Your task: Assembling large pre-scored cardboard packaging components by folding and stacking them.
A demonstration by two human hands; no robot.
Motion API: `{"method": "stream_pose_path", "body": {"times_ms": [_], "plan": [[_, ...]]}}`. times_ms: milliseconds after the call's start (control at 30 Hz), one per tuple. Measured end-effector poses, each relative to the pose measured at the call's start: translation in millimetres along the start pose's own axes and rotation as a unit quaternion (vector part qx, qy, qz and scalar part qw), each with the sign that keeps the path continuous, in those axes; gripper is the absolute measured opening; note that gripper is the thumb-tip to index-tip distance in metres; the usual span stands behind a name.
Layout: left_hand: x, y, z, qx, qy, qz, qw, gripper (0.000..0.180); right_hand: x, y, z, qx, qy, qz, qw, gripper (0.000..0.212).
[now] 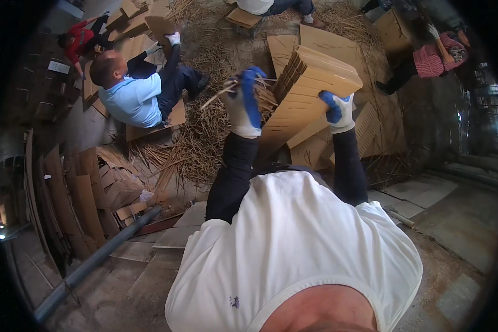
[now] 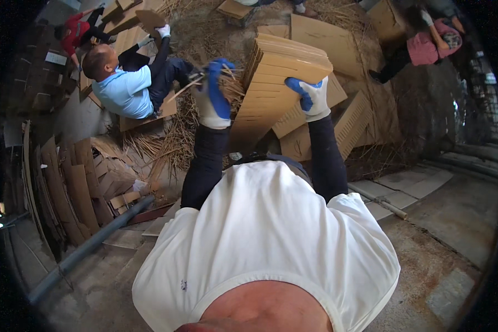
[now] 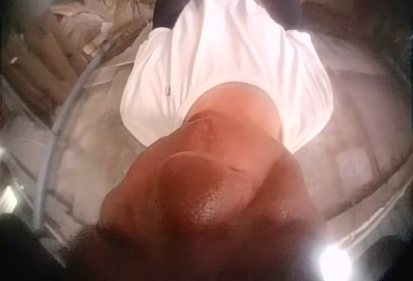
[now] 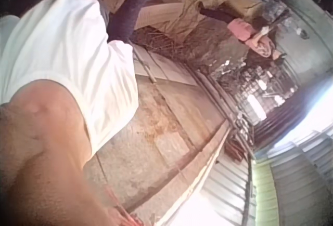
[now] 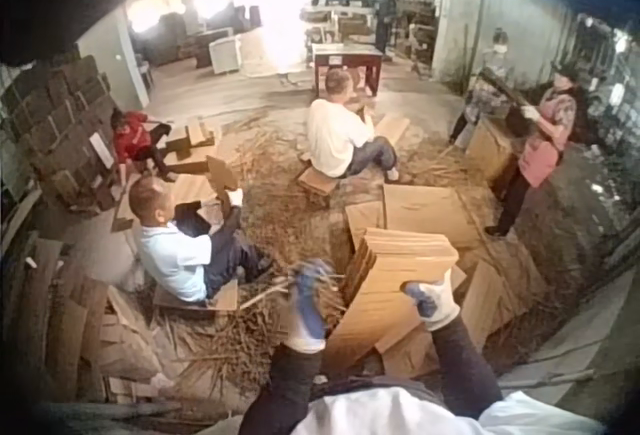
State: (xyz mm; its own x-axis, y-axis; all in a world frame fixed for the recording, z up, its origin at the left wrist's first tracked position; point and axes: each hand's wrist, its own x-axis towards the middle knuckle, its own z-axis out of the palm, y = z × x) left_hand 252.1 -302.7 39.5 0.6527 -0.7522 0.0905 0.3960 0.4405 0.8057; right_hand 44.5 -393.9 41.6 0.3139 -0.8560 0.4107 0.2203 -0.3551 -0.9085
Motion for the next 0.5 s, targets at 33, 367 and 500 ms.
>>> {"method": "stream_pose_path", "body": {"times_ms": [33, 367, 500], "plan": [[4.5, -2.2, -5.9, -0.092, 0.028, -0.037, 0.995, 0.030, 1.1, 0.5, -1.2, -0.063, -0.009, -0.051, 0.997, 0.010], [-12.2, 8.5, -50.6, 0.339, -0.345, 0.037, 0.875, 0.091, 19.6, -12.4, -3.8, -0.100, -0.024, -0.083, 0.991, 0.011], [-17.7, 13.7, -26.9, 0.397, -0.284, 0.098, 0.868, 0.051, 25.5, -15.8, 2.0, 0.122, -0.015, 0.026, 0.992, 0.045]]}}
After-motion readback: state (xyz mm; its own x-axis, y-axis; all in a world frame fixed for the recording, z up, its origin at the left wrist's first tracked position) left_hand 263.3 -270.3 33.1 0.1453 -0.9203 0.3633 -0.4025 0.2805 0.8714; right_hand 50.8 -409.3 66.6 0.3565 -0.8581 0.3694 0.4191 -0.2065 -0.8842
